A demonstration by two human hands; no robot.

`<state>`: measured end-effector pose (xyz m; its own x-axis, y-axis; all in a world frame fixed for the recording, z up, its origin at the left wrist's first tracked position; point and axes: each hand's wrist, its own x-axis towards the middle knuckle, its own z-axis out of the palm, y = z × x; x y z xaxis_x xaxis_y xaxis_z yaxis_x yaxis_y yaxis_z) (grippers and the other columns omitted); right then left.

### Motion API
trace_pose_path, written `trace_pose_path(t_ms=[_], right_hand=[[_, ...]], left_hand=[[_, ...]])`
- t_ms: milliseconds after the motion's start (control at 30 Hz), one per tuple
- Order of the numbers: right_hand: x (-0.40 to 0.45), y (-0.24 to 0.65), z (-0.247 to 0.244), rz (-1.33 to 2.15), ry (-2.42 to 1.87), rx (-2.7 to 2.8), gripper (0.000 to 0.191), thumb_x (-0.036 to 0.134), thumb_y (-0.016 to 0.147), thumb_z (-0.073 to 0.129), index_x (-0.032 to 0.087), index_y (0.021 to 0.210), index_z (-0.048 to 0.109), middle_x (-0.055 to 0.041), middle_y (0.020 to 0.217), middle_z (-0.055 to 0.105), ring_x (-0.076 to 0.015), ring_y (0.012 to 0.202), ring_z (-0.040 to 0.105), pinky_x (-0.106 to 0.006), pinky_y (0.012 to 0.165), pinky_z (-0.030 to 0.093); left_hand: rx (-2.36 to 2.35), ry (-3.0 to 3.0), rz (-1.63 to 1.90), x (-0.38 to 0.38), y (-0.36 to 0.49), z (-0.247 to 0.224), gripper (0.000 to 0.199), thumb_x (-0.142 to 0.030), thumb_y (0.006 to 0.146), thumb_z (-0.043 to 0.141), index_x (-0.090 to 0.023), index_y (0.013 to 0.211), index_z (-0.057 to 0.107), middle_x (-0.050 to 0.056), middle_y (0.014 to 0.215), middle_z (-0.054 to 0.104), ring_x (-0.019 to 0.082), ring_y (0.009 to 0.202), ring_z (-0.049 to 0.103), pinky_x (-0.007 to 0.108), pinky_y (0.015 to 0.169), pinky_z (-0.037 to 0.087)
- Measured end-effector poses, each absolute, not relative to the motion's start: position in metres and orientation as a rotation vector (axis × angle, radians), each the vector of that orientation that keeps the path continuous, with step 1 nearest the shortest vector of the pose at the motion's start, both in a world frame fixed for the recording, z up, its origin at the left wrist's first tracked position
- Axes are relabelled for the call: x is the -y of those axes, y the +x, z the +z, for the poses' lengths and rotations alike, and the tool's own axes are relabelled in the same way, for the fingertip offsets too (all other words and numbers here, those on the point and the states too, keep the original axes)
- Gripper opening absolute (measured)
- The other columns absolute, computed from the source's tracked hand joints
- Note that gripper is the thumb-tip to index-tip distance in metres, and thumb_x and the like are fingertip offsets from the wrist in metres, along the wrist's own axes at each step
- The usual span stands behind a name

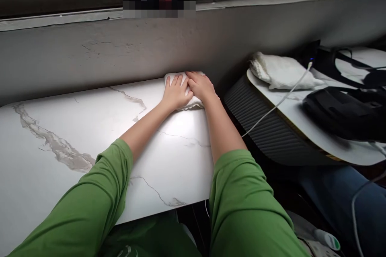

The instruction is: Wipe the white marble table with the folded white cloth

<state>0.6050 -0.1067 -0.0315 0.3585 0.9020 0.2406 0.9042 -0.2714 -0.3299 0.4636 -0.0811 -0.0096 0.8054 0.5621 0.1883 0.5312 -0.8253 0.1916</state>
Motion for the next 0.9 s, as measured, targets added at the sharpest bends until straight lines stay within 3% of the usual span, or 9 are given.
trace_pose_path(t_ms=[200,600,767,900], right_hand=[[0.133,0.588,-0.025,-0.029,-2.231,1.548,0.055,0.026,0.089,0.027,0.015,0.138,0.050,-0.0090,0.148,0.045,-0.0231,0.139,0.036,-0.047,0.114,0.028],[0.352,0.447,-0.030,-0.208,-2.331,1.536,0.057,0.036,0.099,0.020,0.007,0.144,0.040,-0.0182,0.148,0.041,-0.0277,0.140,0.033,-0.051,0.115,0.024],[0.349,0.420,-0.027,-0.197,-2.365,1.605,0.060,0.034,0.098,0.017,0.002,0.143,0.040,-0.0209,0.148,0.040,-0.0302,0.141,0.031,-0.053,0.114,0.025],[0.304,0.432,-0.026,-0.154,-2.380,1.635,0.059,0.033,0.097,0.017,0.004,0.144,0.039,-0.0183,0.150,0.038,-0.0288,0.141,0.031,-0.053,0.114,0.026]], left_hand=[[-0.863,2.901,0.356,0.092,0.456,-0.010,0.058,-0.035,0.096,0.035,-0.006,0.146,0.035,0.019,0.152,0.032,0.029,0.143,0.026,0.049,0.118,0.010],[-0.268,3.067,-0.125,0.240,0.334,0.025,0.064,-0.040,0.097,0.031,-0.005,0.150,0.026,0.021,0.155,0.023,0.035,0.145,0.018,0.057,0.114,0.015],[-0.239,3.070,-0.086,0.240,0.305,0.024,0.064,-0.040,0.096,0.032,-0.003,0.148,0.029,0.022,0.154,0.024,0.035,0.144,0.020,0.057,0.114,0.017],[-0.332,3.025,-0.063,0.204,0.313,0.015,0.064,-0.040,0.096,0.032,-0.003,0.148,0.029,0.021,0.155,0.023,0.034,0.145,0.018,0.058,0.115,0.014]])
